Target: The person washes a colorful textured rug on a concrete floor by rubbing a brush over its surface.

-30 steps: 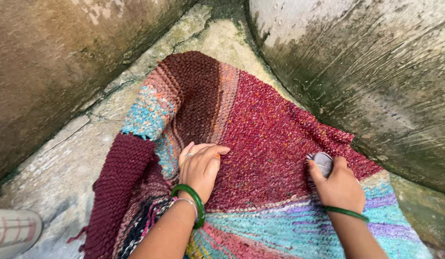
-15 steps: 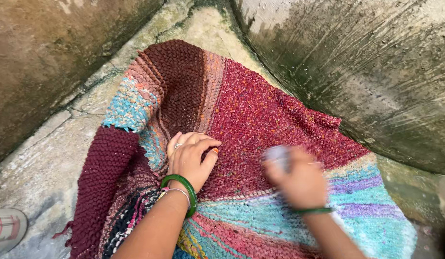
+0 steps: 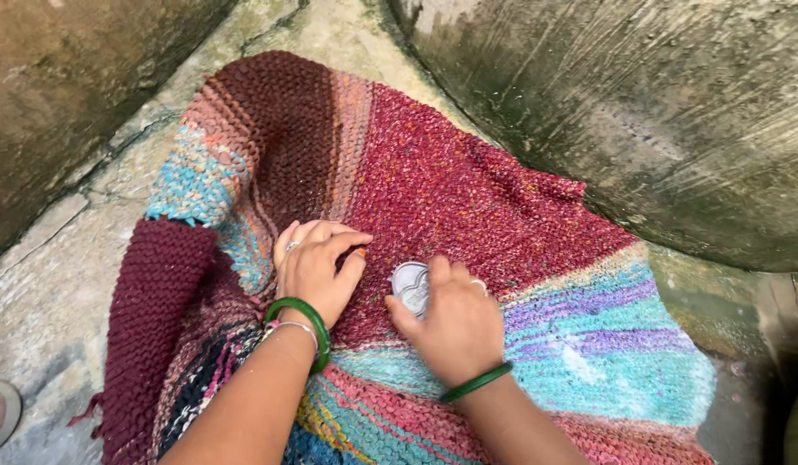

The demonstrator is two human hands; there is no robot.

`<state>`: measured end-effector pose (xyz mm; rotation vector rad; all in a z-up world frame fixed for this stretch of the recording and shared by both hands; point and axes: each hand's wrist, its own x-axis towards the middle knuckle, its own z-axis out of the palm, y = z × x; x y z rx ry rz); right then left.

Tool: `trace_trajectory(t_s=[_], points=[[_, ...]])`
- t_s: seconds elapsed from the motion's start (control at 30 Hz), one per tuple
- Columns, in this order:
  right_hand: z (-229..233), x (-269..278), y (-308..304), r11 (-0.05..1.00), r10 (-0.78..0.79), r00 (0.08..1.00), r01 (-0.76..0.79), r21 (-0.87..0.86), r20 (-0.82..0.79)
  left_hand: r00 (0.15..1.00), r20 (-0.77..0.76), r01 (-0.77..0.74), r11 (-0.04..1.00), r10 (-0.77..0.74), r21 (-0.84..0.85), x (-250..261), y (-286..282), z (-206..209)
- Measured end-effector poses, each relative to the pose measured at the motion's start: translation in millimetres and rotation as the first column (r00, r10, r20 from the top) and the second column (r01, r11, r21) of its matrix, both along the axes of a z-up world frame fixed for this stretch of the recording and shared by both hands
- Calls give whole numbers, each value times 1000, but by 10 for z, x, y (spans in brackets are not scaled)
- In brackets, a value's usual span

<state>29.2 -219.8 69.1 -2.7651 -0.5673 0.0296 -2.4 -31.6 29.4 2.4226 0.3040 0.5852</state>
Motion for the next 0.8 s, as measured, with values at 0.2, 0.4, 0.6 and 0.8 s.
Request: trace_trajectory(t_s=[0.2,0.4,0.6,0.8], points=[[-262,923,-944,822,-522,840,542,177,-148,999,-11,-35,999,35,13,1,-28,-54],[-732,1138,-1071,343,-126,757,640,688,-641,993,25,-118,992,120,-46,102,-131,49],[202,1036,-903,-112,396,486,868,484,-779,939,293,328,720,-180,-612,910,-734,991],[747,1285,-889,-292,588,608,774,561,-533,457,781,873,384,-425,-301,1985,-1576,2015]])
